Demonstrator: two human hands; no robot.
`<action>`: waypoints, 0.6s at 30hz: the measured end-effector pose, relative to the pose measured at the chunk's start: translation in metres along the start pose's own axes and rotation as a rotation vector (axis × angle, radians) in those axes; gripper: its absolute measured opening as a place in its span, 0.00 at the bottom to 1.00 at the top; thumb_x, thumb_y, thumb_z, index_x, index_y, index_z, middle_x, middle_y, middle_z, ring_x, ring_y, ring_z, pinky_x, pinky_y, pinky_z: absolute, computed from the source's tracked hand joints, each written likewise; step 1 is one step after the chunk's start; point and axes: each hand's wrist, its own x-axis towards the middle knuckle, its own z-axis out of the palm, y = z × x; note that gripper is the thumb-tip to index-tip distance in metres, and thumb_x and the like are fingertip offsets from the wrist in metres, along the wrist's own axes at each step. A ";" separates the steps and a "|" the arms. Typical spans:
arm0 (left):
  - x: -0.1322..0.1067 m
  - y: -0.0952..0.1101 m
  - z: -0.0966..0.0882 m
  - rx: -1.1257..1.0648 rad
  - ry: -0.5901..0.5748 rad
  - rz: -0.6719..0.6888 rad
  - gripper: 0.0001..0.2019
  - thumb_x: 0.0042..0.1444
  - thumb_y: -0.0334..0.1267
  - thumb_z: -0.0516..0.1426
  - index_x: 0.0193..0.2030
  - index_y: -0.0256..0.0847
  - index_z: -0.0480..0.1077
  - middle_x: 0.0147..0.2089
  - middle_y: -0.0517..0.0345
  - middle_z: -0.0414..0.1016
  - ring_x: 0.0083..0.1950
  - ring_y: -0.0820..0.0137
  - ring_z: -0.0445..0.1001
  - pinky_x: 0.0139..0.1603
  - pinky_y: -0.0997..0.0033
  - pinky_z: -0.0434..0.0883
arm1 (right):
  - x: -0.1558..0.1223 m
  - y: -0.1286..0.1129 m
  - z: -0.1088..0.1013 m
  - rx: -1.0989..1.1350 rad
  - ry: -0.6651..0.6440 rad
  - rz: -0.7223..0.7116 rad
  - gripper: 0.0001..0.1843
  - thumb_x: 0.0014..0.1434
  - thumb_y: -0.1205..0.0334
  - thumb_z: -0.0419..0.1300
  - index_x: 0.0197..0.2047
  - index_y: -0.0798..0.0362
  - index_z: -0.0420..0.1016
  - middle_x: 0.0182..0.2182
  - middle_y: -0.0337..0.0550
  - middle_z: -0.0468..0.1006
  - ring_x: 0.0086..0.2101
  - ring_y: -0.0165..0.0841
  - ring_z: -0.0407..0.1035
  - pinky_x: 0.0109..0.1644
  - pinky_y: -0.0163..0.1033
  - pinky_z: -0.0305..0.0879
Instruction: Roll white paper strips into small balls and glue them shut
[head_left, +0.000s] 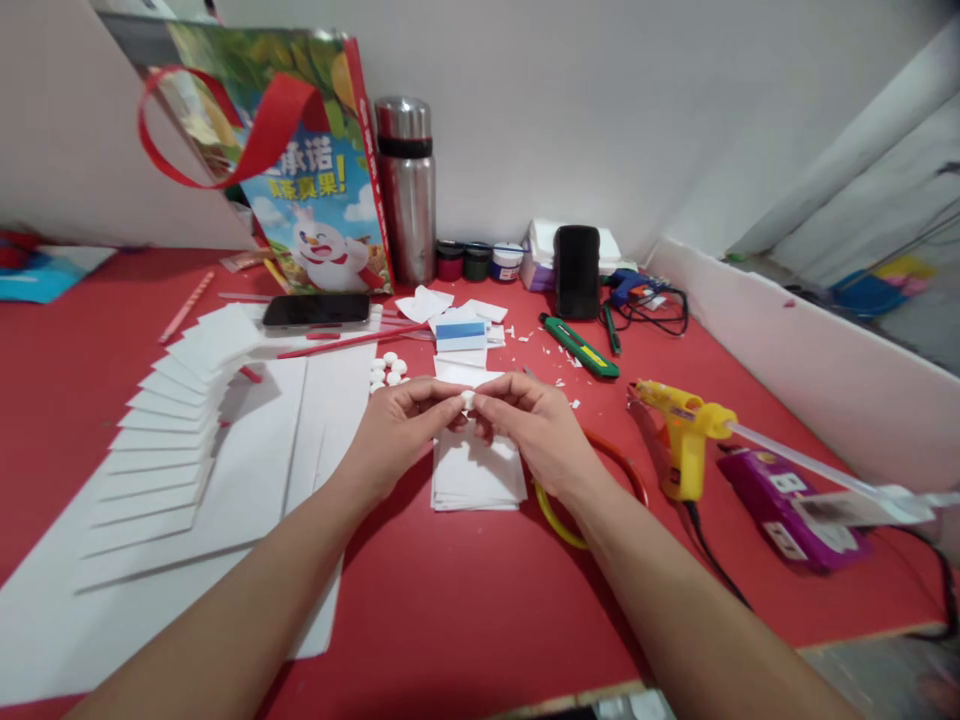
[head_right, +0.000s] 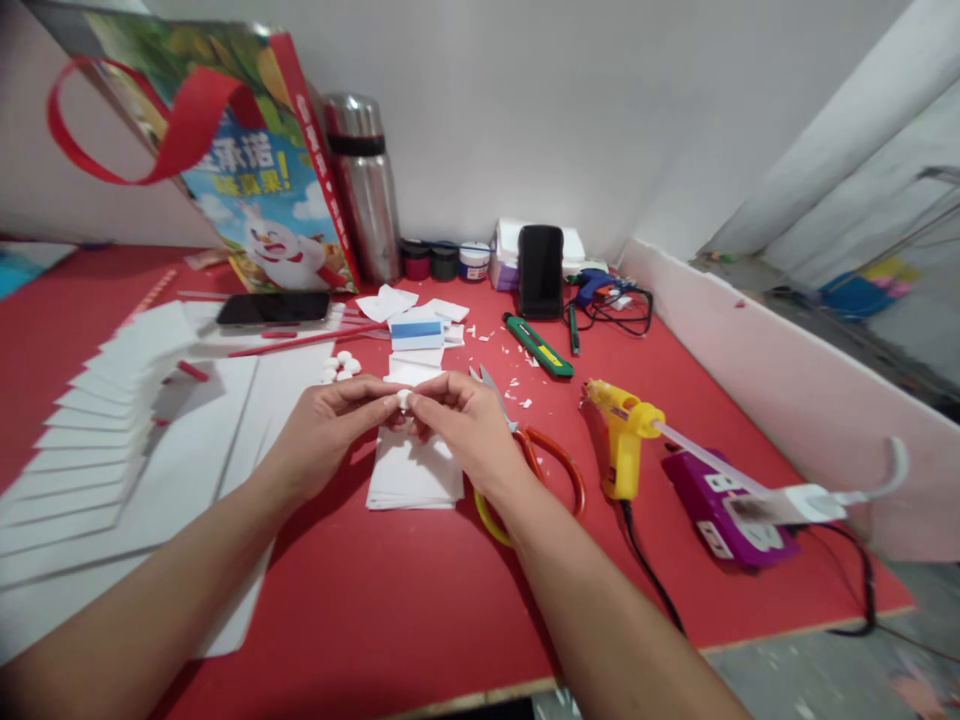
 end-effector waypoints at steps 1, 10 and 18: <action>0.000 0.000 0.000 0.002 -0.001 0.002 0.10 0.55 0.39 0.66 0.41 0.37 0.82 0.33 0.55 0.80 0.36 0.69 0.75 0.44 0.67 0.71 | 0.000 0.000 0.000 -0.006 0.002 -0.002 0.11 0.52 0.58 0.71 0.33 0.54 0.77 0.22 0.37 0.79 0.24 0.27 0.70 0.31 0.35 0.67; -0.002 -0.002 0.006 -0.035 0.006 0.009 0.05 0.55 0.36 0.66 0.36 0.38 0.82 0.31 0.57 0.77 0.34 0.70 0.74 0.41 0.69 0.70 | -0.002 0.000 0.002 -0.076 0.022 -0.041 0.09 0.52 0.60 0.70 0.30 0.54 0.75 0.22 0.36 0.78 0.22 0.26 0.67 0.29 0.34 0.63; -0.002 0.002 0.007 -0.038 -0.041 0.003 0.14 0.55 0.38 0.67 0.49 0.40 0.81 0.38 0.55 0.82 0.38 0.69 0.77 0.46 0.65 0.74 | 0.002 -0.002 -0.001 0.164 0.021 0.070 0.10 0.50 0.61 0.72 0.29 0.56 0.77 0.20 0.36 0.76 0.22 0.25 0.68 0.27 0.31 0.63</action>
